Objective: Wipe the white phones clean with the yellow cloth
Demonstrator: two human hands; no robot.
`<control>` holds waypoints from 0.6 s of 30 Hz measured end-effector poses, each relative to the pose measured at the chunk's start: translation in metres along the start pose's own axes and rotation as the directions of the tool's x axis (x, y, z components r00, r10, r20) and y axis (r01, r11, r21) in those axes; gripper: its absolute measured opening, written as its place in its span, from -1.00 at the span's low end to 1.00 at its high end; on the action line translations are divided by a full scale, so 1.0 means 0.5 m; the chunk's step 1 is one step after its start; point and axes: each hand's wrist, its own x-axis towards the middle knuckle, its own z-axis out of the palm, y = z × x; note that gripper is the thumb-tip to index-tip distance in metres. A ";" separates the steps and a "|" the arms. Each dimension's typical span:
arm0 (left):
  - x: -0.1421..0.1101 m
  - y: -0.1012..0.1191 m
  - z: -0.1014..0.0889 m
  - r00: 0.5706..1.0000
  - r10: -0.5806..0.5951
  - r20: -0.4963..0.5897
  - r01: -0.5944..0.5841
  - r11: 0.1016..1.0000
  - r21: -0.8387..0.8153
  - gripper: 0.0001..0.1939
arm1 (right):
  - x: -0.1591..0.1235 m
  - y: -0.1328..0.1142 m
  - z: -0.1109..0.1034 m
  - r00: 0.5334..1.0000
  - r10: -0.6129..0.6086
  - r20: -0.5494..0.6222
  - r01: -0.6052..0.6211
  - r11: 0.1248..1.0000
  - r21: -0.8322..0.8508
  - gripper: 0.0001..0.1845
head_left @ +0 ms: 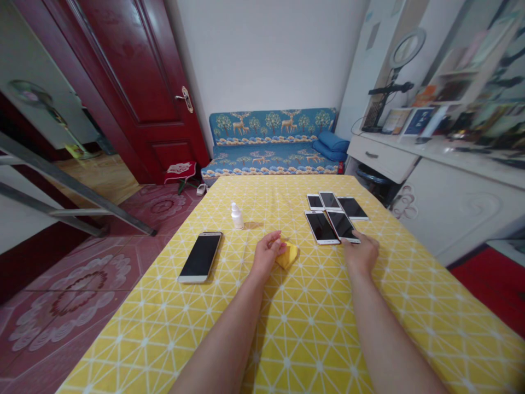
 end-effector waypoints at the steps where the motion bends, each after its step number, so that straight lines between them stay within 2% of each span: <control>1: 0.000 0.000 0.000 1.000 0.000 -0.001 0.000 1.000 -0.002 -0.79 | -0.004 -0.010 -0.007 0.999 0.014 -0.034 -0.015 0.999 -0.041 -0.60; 3: 0.000 0.000 0.001 1.000 0.002 0.000 -0.002 1.000 -0.007 -0.79 | -0.017 -0.034 -0.019 0.997 -0.024 -0.069 0.017 0.995 -0.098 -0.63; 4: 0.000 0.000 0.002 1.000 0.001 0.001 -0.001 1.000 -0.008 -0.80 | -0.024 -0.047 -0.023 0.995 -0.092 -0.047 0.086 0.989 -0.122 -0.67; 6: -0.001 -0.001 0.002 1.000 0.004 0.002 -0.004 1.000 -0.005 -0.81 | -0.039 -0.070 -0.027 0.972 -0.232 0.044 0.236 0.960 -0.149 -0.74; 8: -0.001 -0.001 0.003 1.000 0.011 0.003 -0.011 1.000 -0.003 -0.81 | -0.052 -0.085 -0.026 0.947 -0.294 0.134 0.314 0.935 -0.166 -0.77; 11: -0.003 -0.001 0.002 1.000 0.018 0.003 -0.018 1.000 -0.004 -0.81 | -0.066 -0.093 -0.025 0.943 -0.267 0.199 0.306 0.931 -0.198 -0.76; 18: -0.002 0.001 0.003 1.000 0.004 0.011 -0.004 1.000 -0.016 -0.80 | -0.075 -0.097 -0.029 0.958 -0.173 0.227 0.232 0.936 -0.266 -0.63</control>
